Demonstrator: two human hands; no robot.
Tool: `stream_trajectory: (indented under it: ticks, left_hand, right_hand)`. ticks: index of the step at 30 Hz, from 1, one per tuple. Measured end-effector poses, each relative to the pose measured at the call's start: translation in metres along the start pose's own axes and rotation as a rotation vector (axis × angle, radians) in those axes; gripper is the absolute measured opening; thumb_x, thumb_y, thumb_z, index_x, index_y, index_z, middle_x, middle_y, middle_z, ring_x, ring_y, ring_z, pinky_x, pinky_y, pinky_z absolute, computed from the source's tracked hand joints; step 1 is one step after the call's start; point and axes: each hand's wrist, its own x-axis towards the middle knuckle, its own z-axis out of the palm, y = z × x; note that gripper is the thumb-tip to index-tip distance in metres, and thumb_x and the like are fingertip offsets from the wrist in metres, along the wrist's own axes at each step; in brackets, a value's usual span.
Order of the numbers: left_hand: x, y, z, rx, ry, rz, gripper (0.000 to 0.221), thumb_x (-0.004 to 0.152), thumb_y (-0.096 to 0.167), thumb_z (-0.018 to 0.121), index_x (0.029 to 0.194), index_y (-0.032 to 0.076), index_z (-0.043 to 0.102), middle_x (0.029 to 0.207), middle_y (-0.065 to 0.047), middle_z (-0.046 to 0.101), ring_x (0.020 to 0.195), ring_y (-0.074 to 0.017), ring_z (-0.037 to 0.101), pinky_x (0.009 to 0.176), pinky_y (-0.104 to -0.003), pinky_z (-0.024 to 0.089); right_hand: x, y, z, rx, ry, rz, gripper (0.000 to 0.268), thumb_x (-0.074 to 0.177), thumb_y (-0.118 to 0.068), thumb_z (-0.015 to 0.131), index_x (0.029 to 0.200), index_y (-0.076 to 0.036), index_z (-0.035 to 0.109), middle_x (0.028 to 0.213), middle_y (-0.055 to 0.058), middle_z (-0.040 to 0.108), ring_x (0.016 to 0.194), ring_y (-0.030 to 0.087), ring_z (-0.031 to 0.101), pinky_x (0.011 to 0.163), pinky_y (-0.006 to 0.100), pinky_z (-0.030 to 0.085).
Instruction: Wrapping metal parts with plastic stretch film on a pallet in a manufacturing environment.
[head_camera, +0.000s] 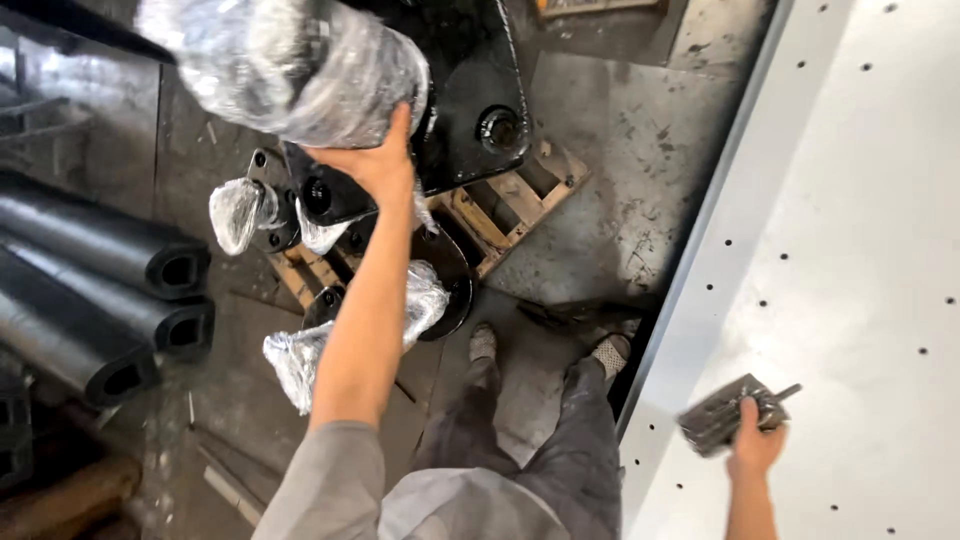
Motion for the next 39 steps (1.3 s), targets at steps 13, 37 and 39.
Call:
stream_trajectory:
  ticks: [13,37,39]
  left_hand:
    - [-0.027,0.016,0.002,-0.21,-0.01,0.016,0.147,0.071,0.029,0.1,0.157,0.006,-0.017,0.164,-0.027,0.007,0.151,-0.0385,0.025,0.129,-0.051,0.026]
    - [-0.102,0.038,0.079,0.187,0.188,-0.144,0.143,0.077,0.048,0.089,0.158,-0.006,-0.016,0.166,-0.035,-0.003,0.156,-0.0511,0.004,0.125,-0.06,0.011]
    - [-0.1,0.048,0.05,0.104,0.026,-0.19,0.138,0.081,0.042,0.087,0.159,-0.004,-0.018,0.167,-0.033,-0.006,0.156,-0.0499,0.002,0.124,-0.059,0.012]
  right_hand:
    - [0.135,0.046,-0.031,-1.244,0.081,0.106,0.077,0.09,-0.046,0.082,0.137,0.0,0.041,0.118,0.03,0.068,0.106,0.048,0.068,0.084,0.057,0.056]
    - [0.106,-0.02,-0.001,-0.951,-0.119,-0.421,0.064,0.085,-0.054,0.069,0.13,-0.01,0.073,0.123,0.019,0.075,0.116,0.04,0.068,0.102,0.046,0.051]
    - [0.074,-0.048,0.02,-0.963,-0.14,-0.475,0.058,0.087,-0.049,0.07,0.129,-0.009,0.073,0.121,0.018,0.076,0.115,0.037,0.069,0.102,0.044,0.051]
